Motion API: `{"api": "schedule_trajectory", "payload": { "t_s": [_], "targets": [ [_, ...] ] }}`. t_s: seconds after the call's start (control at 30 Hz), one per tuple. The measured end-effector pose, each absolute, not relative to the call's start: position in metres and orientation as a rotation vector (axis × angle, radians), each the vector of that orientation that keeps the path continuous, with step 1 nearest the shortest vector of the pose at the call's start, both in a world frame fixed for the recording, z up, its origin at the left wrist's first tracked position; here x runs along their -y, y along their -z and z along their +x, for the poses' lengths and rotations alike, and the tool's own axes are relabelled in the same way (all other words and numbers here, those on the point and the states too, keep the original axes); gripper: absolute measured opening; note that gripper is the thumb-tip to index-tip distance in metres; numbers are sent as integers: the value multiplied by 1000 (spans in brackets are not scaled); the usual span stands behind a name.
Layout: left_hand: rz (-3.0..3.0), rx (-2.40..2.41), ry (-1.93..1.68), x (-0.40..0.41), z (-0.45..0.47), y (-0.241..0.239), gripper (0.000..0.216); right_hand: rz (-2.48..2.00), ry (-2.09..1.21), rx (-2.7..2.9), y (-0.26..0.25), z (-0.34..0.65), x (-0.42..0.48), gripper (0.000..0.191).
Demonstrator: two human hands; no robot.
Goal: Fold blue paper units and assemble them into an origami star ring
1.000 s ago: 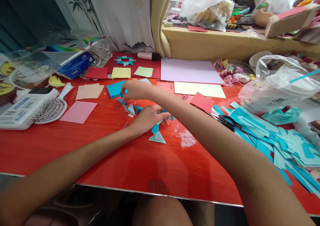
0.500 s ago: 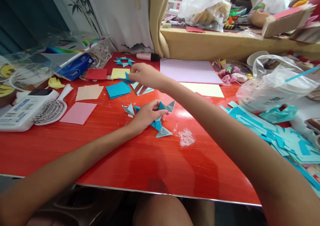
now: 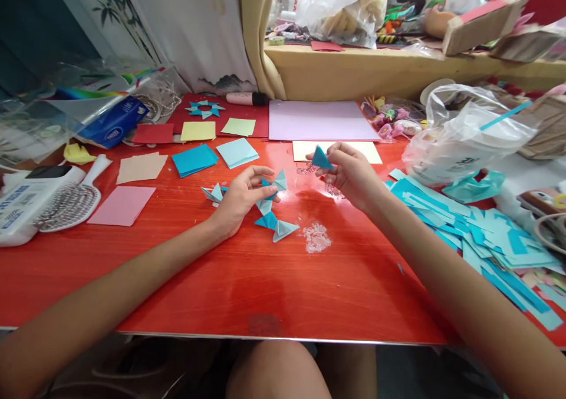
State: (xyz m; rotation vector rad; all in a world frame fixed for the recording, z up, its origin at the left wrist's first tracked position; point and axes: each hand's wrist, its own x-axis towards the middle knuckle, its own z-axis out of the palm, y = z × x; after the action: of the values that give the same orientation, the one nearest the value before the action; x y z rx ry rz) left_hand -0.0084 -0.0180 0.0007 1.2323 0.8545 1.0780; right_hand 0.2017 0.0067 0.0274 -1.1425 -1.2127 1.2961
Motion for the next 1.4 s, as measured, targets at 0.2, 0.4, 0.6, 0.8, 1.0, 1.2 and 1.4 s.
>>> {"api": "schedule_trajectory", "payload": {
  "t_s": [0.2, 0.4, 0.6, 0.8, 1.0, 1.2, 1.4],
  "targets": [
    [1279, -885, -1041, 19, -7, -3, 27, -1169, -1424, 1195, -13, 187, 11, 17],
    [1309, -798, -1001, 24, -7, -9, 15, -1147, -1450, 1213, -10, 179, 23, 35],
    [1290, -709, -893, 26, -8, -7, 14, -1057, -1493, 1092, -6, 174, 28, 14],
    [1297, -743, -892, 23, -8, -7, 13, -992, -1535, 970, -4, 175, 26, 18],
    [1290, -725, -884, 23, -7, -7, 12, -1043, -1508, 1104, -2, 173, 29, 24],
    [1318, -731, -890, 23, -8, -6, 12, -1016, -1498, 1168, -5, 172, 30, 32],
    [1294, -742, -885, 23, -8, -7, 14, -1056, -1369, 1162, 0, 172, 30, 17]
  ]
}}
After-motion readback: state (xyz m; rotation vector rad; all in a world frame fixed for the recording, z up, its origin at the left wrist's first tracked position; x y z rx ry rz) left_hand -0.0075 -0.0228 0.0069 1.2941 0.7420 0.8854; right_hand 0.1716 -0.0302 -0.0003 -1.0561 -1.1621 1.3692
